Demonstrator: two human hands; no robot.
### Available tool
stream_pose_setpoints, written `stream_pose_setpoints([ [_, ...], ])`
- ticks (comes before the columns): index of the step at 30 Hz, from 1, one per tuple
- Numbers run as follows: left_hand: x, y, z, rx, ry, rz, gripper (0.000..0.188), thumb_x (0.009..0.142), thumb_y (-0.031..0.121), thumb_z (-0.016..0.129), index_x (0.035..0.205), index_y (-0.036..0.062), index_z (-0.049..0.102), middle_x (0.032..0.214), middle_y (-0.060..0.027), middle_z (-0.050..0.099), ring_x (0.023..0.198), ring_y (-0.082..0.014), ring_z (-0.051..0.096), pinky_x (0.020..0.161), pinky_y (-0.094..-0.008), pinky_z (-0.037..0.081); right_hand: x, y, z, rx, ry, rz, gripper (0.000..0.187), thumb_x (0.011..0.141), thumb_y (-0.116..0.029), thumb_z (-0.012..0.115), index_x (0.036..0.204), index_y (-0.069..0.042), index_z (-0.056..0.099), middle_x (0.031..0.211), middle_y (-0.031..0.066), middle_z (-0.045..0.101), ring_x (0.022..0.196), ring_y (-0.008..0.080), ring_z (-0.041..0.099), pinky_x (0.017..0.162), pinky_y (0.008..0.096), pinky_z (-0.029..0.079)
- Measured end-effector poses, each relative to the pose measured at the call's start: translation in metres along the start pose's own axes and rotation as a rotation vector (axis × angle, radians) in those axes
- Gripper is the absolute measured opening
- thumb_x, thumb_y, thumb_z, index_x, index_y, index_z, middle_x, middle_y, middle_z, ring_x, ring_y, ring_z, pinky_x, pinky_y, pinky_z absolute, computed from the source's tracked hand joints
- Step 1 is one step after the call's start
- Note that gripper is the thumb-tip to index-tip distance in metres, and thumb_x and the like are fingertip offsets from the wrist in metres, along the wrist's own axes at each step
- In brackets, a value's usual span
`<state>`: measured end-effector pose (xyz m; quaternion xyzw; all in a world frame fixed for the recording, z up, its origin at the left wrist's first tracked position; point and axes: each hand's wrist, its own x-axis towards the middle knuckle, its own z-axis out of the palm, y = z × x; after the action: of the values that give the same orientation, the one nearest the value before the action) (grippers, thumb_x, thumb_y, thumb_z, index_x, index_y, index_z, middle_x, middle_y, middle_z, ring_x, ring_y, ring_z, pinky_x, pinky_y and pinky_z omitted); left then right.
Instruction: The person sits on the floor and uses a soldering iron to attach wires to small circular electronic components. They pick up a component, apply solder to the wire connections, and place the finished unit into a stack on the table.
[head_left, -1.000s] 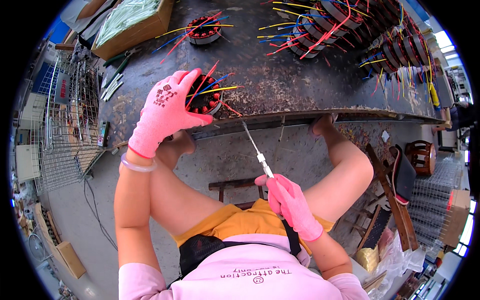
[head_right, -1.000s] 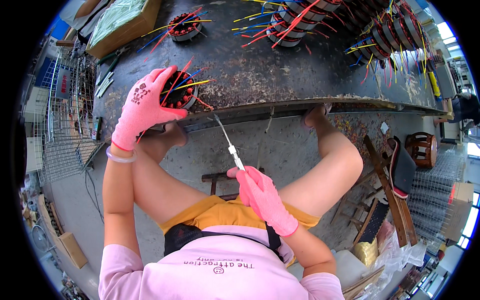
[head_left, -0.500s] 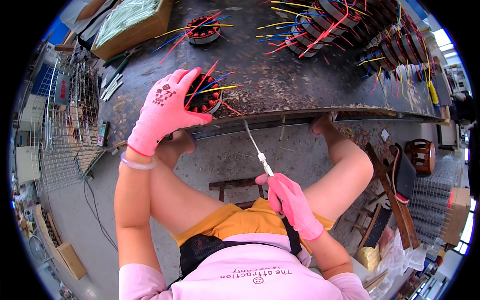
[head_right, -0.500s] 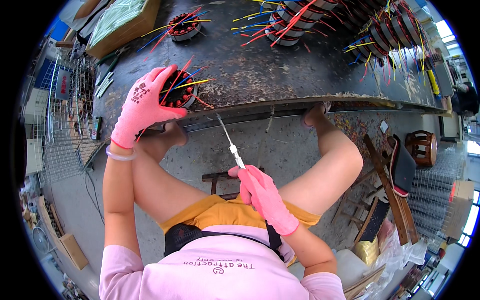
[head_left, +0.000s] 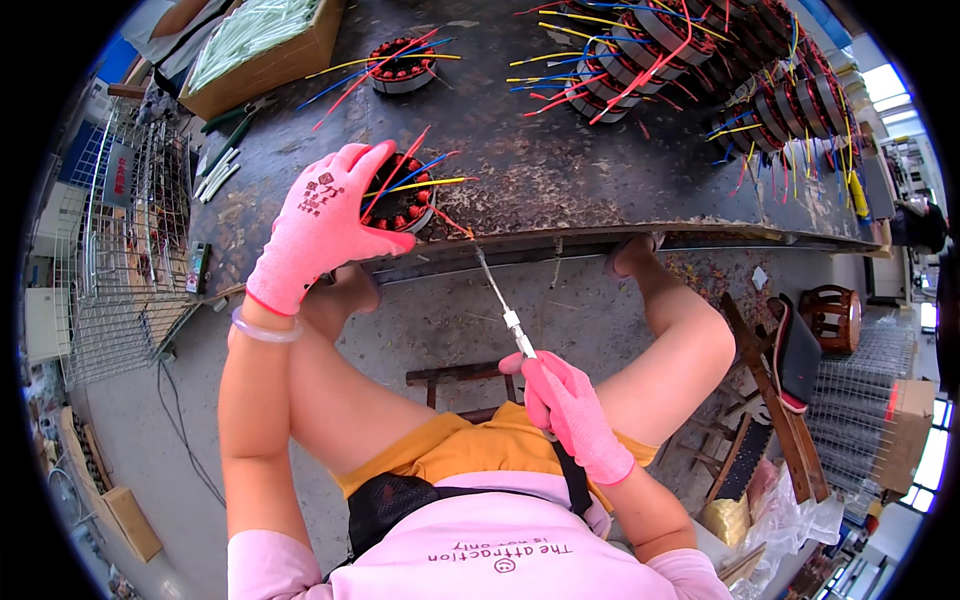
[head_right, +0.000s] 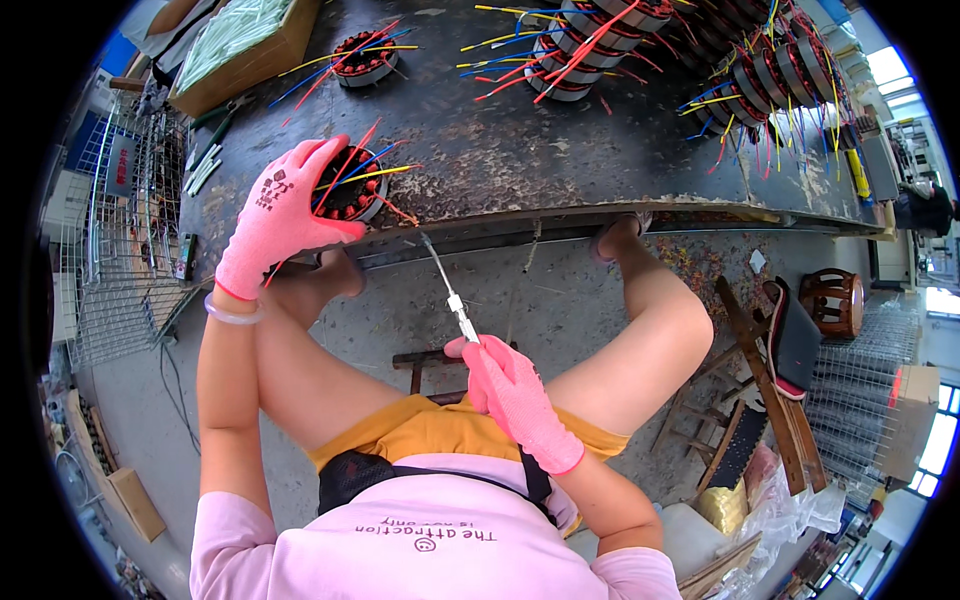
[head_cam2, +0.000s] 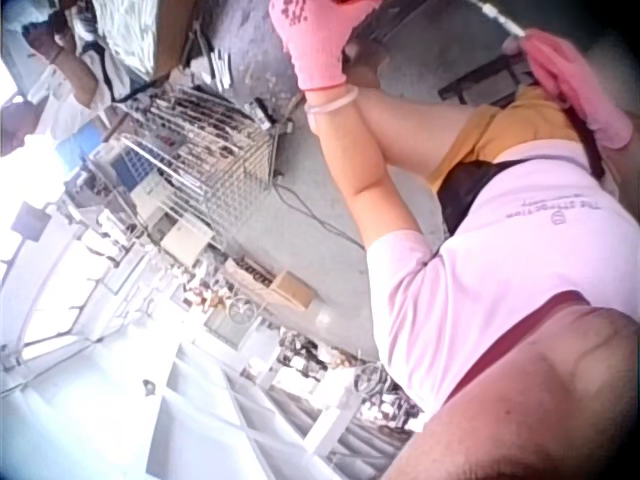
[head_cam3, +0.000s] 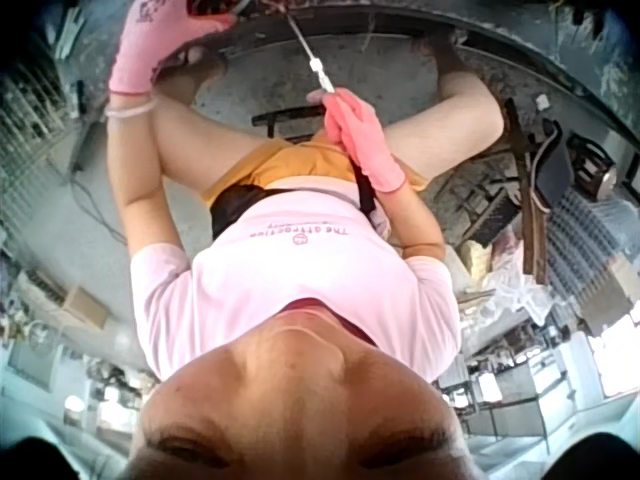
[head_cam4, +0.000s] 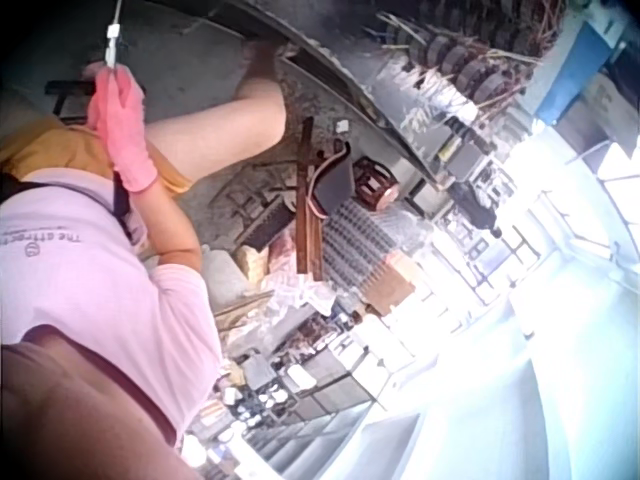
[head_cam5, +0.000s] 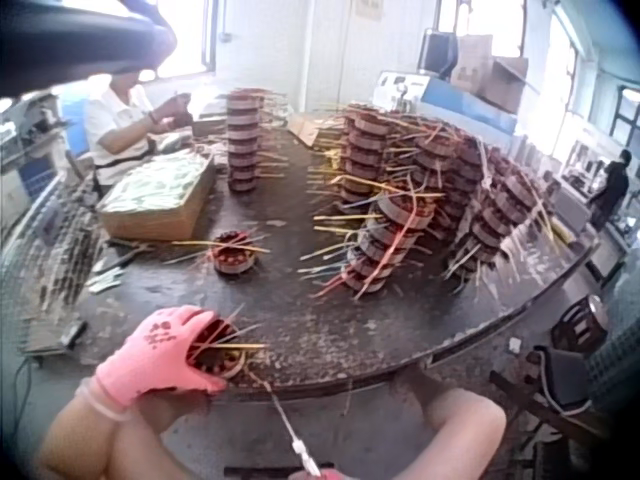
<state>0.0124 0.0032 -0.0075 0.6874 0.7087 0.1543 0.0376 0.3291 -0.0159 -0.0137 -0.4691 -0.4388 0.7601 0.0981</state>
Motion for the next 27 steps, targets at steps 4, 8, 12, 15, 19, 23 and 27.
stream_pose_setpoints([
  [4, -0.0003, -0.0004, 0.0009, 0.014, 0.003, 0.000, 0.089, 0.058, 0.035, 0.085, 0.134, 0.0038, 0.050, 0.124, -0.0151, 0.057, 0.110, -0.0369, 0.056, 0.096, -0.0417, 0.045, -0.0022, -0.0027, -0.0015, 0.034, -0.006, 0.021, 0.030, 0.101, -0.026, 0.050, 0.113, -0.001, 0.063, 0.058, -0.0048, 0.044, 0.052, 0.0032, 0.037, 0.048, 0.0213, 0.028],
  [8, -0.0007, -0.0017, 0.0027, 0.020, 0.005, 0.005, 0.090, 0.059, 0.040, 0.084, 0.135, 0.0042, 0.050, 0.123, -0.0153, 0.056, 0.111, -0.0362, 0.056, 0.097, -0.0419, 0.044, -0.0015, -0.0010, -0.0039, 0.038, -0.018, 0.023, 0.031, 0.101, -0.027, 0.050, 0.114, -0.001, 0.062, 0.059, -0.0049, 0.044, 0.052, 0.0033, 0.037, 0.048, 0.0213, 0.028],
  [12, -0.0005, -0.0015, 0.0024, 0.031, 0.005, 0.015, 0.091, 0.059, 0.042, 0.083, 0.135, 0.0037, 0.050, 0.122, -0.0156, 0.056, 0.111, -0.0360, 0.056, 0.097, -0.0422, 0.044, -0.0003, -0.0004, -0.0033, 0.052, -0.024, 0.022, 0.031, 0.101, -0.027, 0.050, 0.115, -0.001, 0.061, 0.059, -0.0050, 0.043, 0.052, 0.0035, 0.036, 0.048, 0.0214, 0.028],
  [15, 0.0000, -0.0001, 0.0016, 0.028, -0.004, 0.008, 0.092, 0.059, 0.042, 0.084, 0.135, 0.0029, 0.049, 0.122, -0.0160, 0.056, 0.111, -0.0362, 0.056, 0.097, -0.0423, 0.045, -0.0004, -0.0009, -0.0035, 0.060, -0.030, 0.014, 0.031, 0.102, -0.026, 0.050, 0.115, -0.001, 0.061, 0.059, -0.0049, 0.043, 0.052, 0.0036, 0.037, 0.048, 0.0213, 0.028],
  [19, -0.0002, -0.0006, 0.0019, 0.028, 0.004, 0.011, 0.091, 0.059, 0.041, 0.084, 0.134, 0.0031, 0.050, 0.122, -0.0160, 0.057, 0.110, -0.0364, 0.056, 0.097, -0.0422, 0.045, -0.0013, -0.0012, -0.0006, 0.021, -0.006, -0.016, 0.034, 0.103, -0.029, 0.045, 0.113, -0.001, 0.061, 0.054, -0.0063, 0.039, 0.047, 0.0027, 0.031, 0.045, 0.0212, 0.023],
  [23, 0.0001, -0.0012, 0.0023, 0.021, 0.010, 0.014, 0.090, 0.058, 0.037, 0.085, 0.134, 0.0038, 0.051, 0.124, -0.0157, 0.057, 0.110, -0.0367, 0.057, 0.096, -0.0417, 0.046, 0.0007, 0.0027, -0.0002, -0.016, 0.009, -0.023, 0.035, 0.104, -0.029, 0.043, 0.113, -0.001, 0.061, 0.052, -0.0071, 0.037, 0.044, 0.0022, 0.027, 0.043, 0.0213, 0.021],
  [27, -0.0003, -0.0011, 0.0021, 0.020, 0.014, 0.017, 0.089, 0.059, 0.036, 0.085, 0.134, 0.0039, 0.051, 0.123, -0.0156, 0.057, 0.110, -0.0366, 0.057, 0.096, -0.0415, 0.046, 0.0000, 0.0008, 0.0009, -0.004, 0.008, -0.023, 0.035, 0.104, -0.030, 0.043, 0.113, -0.001, 0.061, 0.052, -0.0070, 0.037, 0.044, 0.0023, 0.027, 0.043, 0.0214, 0.020],
])
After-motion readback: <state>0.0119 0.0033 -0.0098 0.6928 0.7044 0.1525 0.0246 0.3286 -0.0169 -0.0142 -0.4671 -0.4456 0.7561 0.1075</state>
